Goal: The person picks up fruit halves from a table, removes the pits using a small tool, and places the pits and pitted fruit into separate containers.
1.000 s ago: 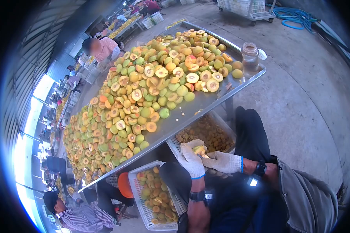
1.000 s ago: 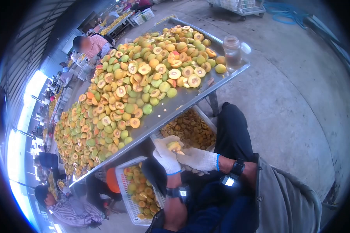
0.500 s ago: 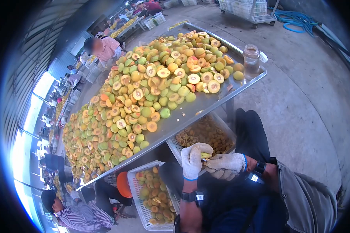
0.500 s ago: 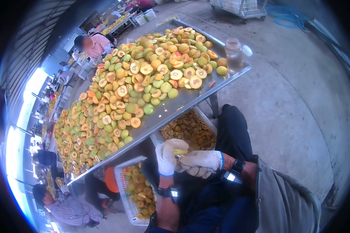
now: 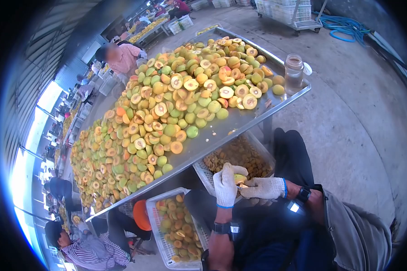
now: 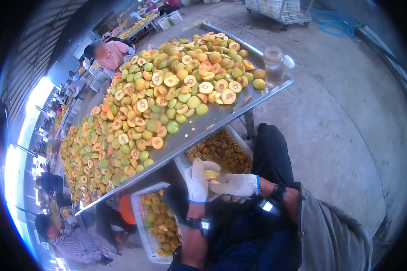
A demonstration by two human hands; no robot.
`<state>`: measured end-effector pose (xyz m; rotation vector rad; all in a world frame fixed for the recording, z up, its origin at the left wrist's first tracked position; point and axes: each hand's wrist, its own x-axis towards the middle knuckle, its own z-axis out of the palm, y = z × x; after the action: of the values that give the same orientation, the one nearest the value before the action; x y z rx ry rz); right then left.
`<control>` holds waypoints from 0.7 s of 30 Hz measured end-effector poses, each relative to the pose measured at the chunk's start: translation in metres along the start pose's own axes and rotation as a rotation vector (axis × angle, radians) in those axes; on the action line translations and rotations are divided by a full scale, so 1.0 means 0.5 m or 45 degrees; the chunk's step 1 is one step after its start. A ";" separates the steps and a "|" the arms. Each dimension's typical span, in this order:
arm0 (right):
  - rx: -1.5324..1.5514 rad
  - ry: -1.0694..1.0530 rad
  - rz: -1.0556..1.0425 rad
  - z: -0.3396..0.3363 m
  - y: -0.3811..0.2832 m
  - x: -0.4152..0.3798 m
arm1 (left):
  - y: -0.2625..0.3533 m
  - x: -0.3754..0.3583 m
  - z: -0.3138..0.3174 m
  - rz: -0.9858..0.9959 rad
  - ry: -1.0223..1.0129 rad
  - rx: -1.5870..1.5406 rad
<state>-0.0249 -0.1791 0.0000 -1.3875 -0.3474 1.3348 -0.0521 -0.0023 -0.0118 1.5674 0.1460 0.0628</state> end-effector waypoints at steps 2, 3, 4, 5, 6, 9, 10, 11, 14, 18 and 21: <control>0.036 -0.017 0.043 -0.010 0.023 0.010 | -0.017 -0.001 -0.002 -0.028 0.049 -0.003; 0.269 -0.172 0.056 -0.019 0.041 0.019 | -0.027 0.000 -0.009 0.052 -0.020 -0.047; 0.502 -0.323 0.065 -0.023 0.047 0.025 | -0.032 0.003 -0.014 0.137 -0.092 -0.090; 0.504 -0.324 0.067 -0.024 0.051 0.028 | -0.035 0.005 -0.016 0.134 -0.091 -0.089; 0.550 -0.370 0.038 -0.023 0.051 0.029 | -0.036 0.008 -0.016 0.169 -0.122 -0.155; 0.601 -0.403 -0.003 -0.024 0.054 0.040 | -0.035 0.007 -0.005 0.154 -0.091 -0.344; 0.605 -0.394 -0.010 -0.025 0.056 0.042 | -0.037 0.005 0.003 0.100 -0.023 -0.469; 0.605 -0.395 -0.007 -0.025 0.055 0.041 | -0.040 0.005 0.011 0.100 -0.022 -0.470; 0.553 -0.371 -0.032 -0.026 0.053 0.042 | -0.050 0.005 0.019 0.020 0.059 -0.703; 0.583 -0.380 -0.042 -0.022 0.064 0.050 | -0.056 0.015 0.010 -0.095 0.051 -1.065; 0.700 -0.452 -0.134 -0.037 0.076 0.061 | -0.030 0.023 0.006 -0.120 0.165 -0.889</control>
<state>-0.0174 -0.1763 -0.0515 -0.6692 -0.2559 1.4502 -0.0410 -0.0039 -0.0273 0.8579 0.2678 0.1264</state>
